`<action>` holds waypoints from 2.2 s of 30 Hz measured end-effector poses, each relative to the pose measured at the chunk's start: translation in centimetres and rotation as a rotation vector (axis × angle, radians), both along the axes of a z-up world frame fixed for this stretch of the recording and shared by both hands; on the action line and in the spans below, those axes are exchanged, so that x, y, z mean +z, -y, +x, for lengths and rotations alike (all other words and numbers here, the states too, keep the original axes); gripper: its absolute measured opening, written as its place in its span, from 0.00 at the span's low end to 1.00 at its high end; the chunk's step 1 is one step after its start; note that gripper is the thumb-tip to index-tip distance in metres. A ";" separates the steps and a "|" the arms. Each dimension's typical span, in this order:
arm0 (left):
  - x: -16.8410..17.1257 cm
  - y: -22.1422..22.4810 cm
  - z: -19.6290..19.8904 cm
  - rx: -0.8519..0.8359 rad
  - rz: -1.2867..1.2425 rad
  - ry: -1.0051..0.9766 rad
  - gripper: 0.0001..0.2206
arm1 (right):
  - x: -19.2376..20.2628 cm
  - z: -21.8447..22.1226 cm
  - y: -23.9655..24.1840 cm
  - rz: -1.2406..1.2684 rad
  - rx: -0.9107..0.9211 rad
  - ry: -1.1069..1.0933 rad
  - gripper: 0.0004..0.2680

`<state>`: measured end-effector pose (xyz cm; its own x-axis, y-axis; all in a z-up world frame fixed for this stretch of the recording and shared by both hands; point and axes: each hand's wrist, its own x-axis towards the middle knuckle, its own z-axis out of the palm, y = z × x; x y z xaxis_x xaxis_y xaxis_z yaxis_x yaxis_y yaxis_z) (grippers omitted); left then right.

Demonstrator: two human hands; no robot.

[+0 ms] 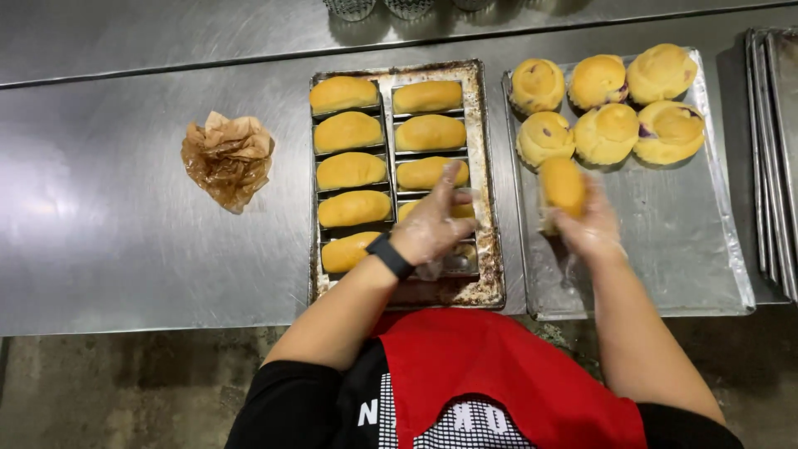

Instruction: Unmold baked bread from metal loaf pans onto a cooling tray.

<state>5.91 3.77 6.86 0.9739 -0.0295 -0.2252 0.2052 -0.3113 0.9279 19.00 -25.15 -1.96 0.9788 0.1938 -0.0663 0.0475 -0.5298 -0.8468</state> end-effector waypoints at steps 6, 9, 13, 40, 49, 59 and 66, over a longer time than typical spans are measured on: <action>0.8 -4.7 -4.5 0.074 -0.027 0.115 0.45 | 0.7 0.1 -1.5 -0.249 0.063 -0.084 0.30; 0.4 -7.2 -7.1 0.187 -0.081 0.197 0.44 | 0.3 -0.5 -1.5 -0.290 0.181 0.043 0.31; 1.4 -8.8 -9.5 0.416 -0.013 0.239 0.43 | 2.0 -0.2 -1.7 -0.425 0.203 0.079 0.32; -2.8 -4.5 -11.4 0.039 1.081 0.451 0.28 | 9.6 -7.8 -19.4 -0.691 0.942 0.670 0.25; -2.7 -4.1 -10.7 0.067 1.080 0.453 0.24 | 9.9 -6.7 -19.7 -0.783 0.948 0.378 0.20; -3.3 -3.6 -11.3 0.142 1.084 0.520 0.23 | 8.6 -7.3 -14.8 -0.531 0.821 0.777 0.30; -3.3 -3.7 -11.3 0.128 1.067 0.530 0.21 | 6.9 -5.5 -12.7 -0.434 0.765 0.377 0.25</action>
<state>-5.39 7.46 3.52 0.9350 0.0321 0.3533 -0.0390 -0.9806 0.1923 13.52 -12.45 4.98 0.5689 0.8223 0.0109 0.7406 -0.5065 -0.4416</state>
